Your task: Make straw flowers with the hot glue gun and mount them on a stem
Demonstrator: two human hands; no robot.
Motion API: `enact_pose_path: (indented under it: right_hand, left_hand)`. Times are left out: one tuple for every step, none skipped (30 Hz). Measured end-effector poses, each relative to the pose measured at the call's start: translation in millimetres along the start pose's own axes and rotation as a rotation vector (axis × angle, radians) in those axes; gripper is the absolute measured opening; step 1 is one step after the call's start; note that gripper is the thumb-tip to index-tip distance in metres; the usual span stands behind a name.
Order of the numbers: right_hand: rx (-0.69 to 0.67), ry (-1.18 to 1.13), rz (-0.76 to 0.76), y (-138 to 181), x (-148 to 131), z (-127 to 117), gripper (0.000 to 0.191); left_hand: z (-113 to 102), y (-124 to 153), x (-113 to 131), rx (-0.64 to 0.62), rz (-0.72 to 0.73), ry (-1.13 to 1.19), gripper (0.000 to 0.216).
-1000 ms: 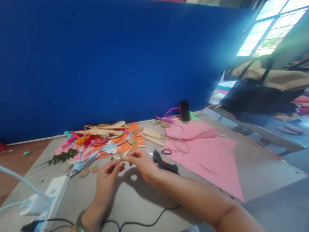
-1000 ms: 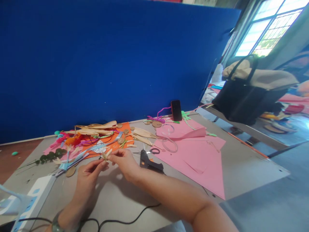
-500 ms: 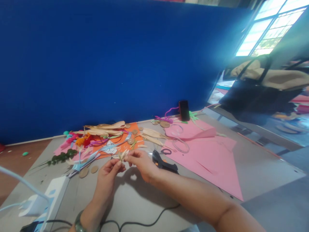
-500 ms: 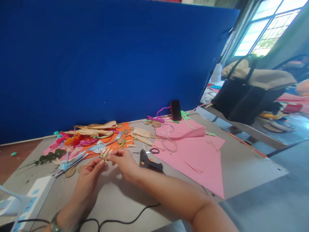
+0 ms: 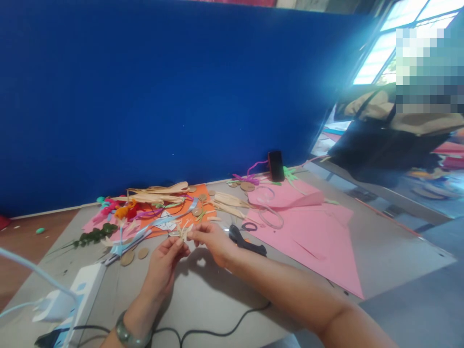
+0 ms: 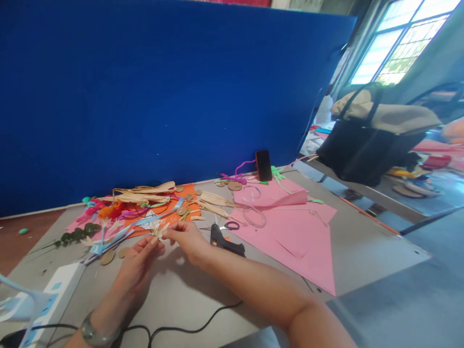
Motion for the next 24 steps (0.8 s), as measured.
enact_pose_path:
  right_hand:
    - [-0.001, 0.016, -0.007, -2.7, -1.0, -1.3, 0.018]
    - [-0.004, 0.039, -0.019, -5.6, -4.0, -3.1, 0.019]
    - [-0.002, 0.069, -0.042, -8.6, -9.7, -5.9, 0.019]
    - [-0.004, 0.113, -0.073, -11.3, -18.2, -9.6, 0.021]
    - [-0.01, 0.185, -0.116, -13.3, -29.7, -14.2, 0.023]
    - [0.001, 0.307, -0.172, -14.0, -44.1, -20.5, 0.023]
    - [0.011, 0.493, -0.225, -13.2, -59.5, -27.2, 0.02]
    - [0.022, 0.709, -0.266, -10.8, -74.6, -34.5, 0.015]
    - [0.008, 0.925, -0.291, -6.8, -87.7, -41.2, 0.011]
    - [-0.033, 1.121, -0.273, -1.7, -96.6, -48.1, 0.008]
    - [-0.085, 1.276, -0.211, 4.3, -101.0, -55.9, 0.009]
    - [-0.139, 1.413, -0.12, 11.4, -101.5, -64.4, 0.011]
    - [-0.167, 1.531, -0.052, 19.0, -100.4, -72.6, 0.013]
    - [-0.206, 1.634, -0.016, 26.6, -97.0, -78.4, 0.014]
    - [-0.221, 1.718, 0.037, 33.5, -91.2, -84.5, 0.015]
    - [-0.23, 1.774, 0.092, 39.4, -83.4, -89.8, 0.015]
    - [-0.237, 1.81, 0.121, 44.0, -75.0, -93.4, 0.016]
    - [-0.238, 1.829, 0.111, 47.3, -67.1, -95.1, 0.017]
    - [-0.222, 1.831, 0.08, 49.2, -60.3, -96.0, 0.02]
    - [-0.183, 1.827, 0.064, 50.1, -54.5, -97.8, 0.023]
    - [-0.142, 1.816, 0.059, 50.3, -49.6, -99.8, 0.026]
    - [-0.109, 1.801, 0.059, 50.1, -45.8, -101.7, 0.029]
    - [-0.086, 1.785, 0.056, 49.7, -43.5, -103.1, 0.031]
    - [-0.07, 1.766, 0.041, 49.3, -43.0, -103.8, 0.031]
  left_hand:
    - [-1.0, -1.7, -0.9, 0.002, -0.001, 0.006, 0.022]
    - [-2.8, -3.7, -2.0, 0.013, 0.0, 0.017, 0.022]
    - [-5.2, -6.1, -3.4, 0.03, 0.002, 0.028, 0.022]
    - [-8.2, -8.8, -4.9, 0.052, 0.007, 0.037, 0.023]
    - [-11.1, -11.5, -6.0, 0.07, 0.022, 0.043, 0.024]
    - [-14.3, -14.2, -7.3, 0.091, 0.033, 0.049, 0.025]
    - [-17.5, -16.7, -8.7, 0.115, 0.038, 0.056, 0.026]
    - [-20.5, -18.6, -10.0, 0.14, 0.042, 0.064, 0.027]
    - [-22.6, -20.0, -11.1, 0.154, 0.042, 0.062, 0.028]
    - [-23.9, -20.9, -11.8, 0.16, 0.042, 0.059, 0.028]
    - [-24.6, -21.2, -12.5, 0.163, 0.033, 0.058, 0.028]
    - [-24.6, -21.0, -13.3, 0.163, 0.019, 0.062, 0.028]
    - [-23.9, -20.5, -13.8, 0.156, 0.008, 0.064, 0.028]
    - [-23.1, -19.8, -14.1, 0.152, 0.0, 0.065, 0.028]
    - [-22.1, -19.0, -14.2, 0.147, -0.004, 0.065, 0.028]
    - [-21.2, -18.3, -14.3, 0.144, -0.004, 0.064, 0.028]
    - [-20.3, -17.7, -14.5, 0.143, -0.005, 0.064, 0.028]
    - [-19.6, -17.3, -14.9, 0.142, -0.008, 0.065, 0.028]
    - [-19.0, -17.1, -15.4, 0.141, -0.011, 0.067, 0.028]
    - [-18.7, -16.9, -15.9, 0.141, -0.015, 0.071, 0.028]
    - [-18.5, -16.9, -16.2, 0.142, -0.02, 0.077, 0.028]
    - [-18.4, -16.8, -16.4, 0.143, -0.025, 0.083, 0.027]
    - [-18.3, -16.6, -16.3, 0.145, -0.027, 0.09, 0.027]
    - [-18.2, -16.4, -16.0, 0.147, -0.031, 0.1, 0.026]
Point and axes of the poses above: each hand's wrist, its own y-axis away from the middle knuckle, its own z-axis out of the palm, x = y × z, the point moved 5 cm from there along -y, towards the middle knuckle, and after that the axes turned 4 degrees about -y, right-handed, at the moved point
